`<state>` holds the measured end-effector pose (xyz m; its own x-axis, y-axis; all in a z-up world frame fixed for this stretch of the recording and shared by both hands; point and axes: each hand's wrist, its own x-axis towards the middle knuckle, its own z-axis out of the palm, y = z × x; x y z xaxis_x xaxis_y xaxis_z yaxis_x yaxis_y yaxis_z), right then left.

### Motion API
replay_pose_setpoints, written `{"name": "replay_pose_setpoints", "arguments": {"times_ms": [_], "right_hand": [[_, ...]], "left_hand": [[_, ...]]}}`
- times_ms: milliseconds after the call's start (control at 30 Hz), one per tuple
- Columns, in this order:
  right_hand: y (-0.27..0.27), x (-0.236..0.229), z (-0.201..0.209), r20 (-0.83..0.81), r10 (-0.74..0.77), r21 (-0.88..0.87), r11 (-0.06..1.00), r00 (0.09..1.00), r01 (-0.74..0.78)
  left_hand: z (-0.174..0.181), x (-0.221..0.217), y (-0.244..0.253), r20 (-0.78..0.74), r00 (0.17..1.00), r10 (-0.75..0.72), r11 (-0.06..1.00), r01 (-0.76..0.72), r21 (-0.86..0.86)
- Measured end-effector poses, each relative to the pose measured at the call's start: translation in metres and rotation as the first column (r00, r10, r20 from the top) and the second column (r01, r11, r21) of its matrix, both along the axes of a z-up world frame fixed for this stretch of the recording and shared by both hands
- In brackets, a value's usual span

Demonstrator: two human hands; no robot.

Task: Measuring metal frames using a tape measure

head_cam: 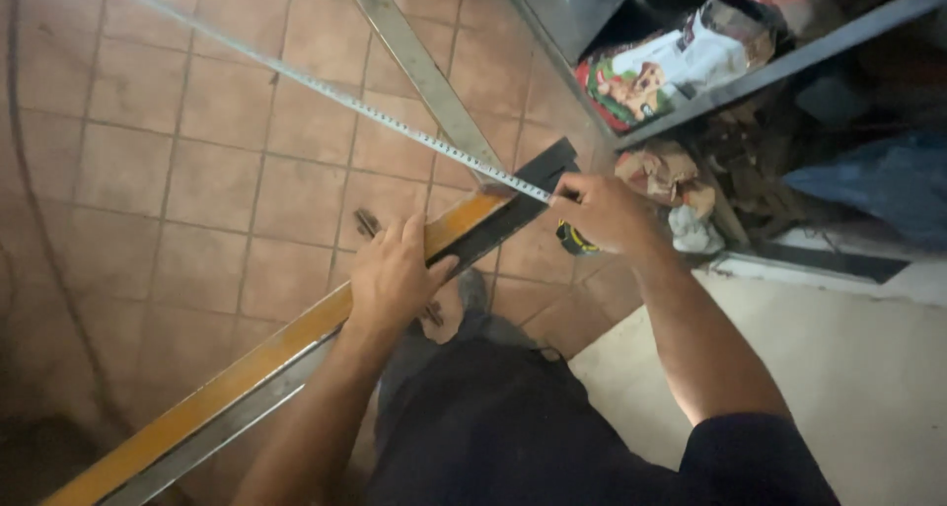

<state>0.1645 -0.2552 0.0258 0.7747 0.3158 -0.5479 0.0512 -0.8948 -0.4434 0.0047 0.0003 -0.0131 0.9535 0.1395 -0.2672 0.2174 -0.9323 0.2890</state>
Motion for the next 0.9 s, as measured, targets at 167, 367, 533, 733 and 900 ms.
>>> {"name": "replay_pose_setpoints", "arguments": {"times_ms": [167,367,533,733,900], "right_hand": [[-0.008,-0.003,0.016,-0.013,-0.001,-0.048,0.999,1.000,0.001],[-0.027,-0.002,0.022,-0.041,-0.002,-0.005,1.000,0.999,0.002],[-0.039,-0.010,0.038,-0.026,0.005,-0.029,1.000,1.000,-0.005],[-0.052,-0.015,0.040,-0.032,-0.035,-0.017,0.999,0.999,0.034],[-0.050,-0.021,0.049,-0.037,-0.008,-0.034,0.999,0.999,0.007]], "left_hand": [[-0.005,0.004,0.000,-0.049,0.999,-0.003,1.000,0.003,-0.001],[-0.001,0.004,-0.002,-0.034,0.999,0.026,1.000,-0.026,0.007],[-0.010,0.004,-0.002,-0.011,1.000,0.020,0.999,-0.020,0.037],[-0.013,0.003,-0.003,0.005,0.999,0.046,0.996,-0.046,0.071],[-0.009,0.000,-0.005,0.064,0.998,0.029,0.998,-0.033,0.057]]}}
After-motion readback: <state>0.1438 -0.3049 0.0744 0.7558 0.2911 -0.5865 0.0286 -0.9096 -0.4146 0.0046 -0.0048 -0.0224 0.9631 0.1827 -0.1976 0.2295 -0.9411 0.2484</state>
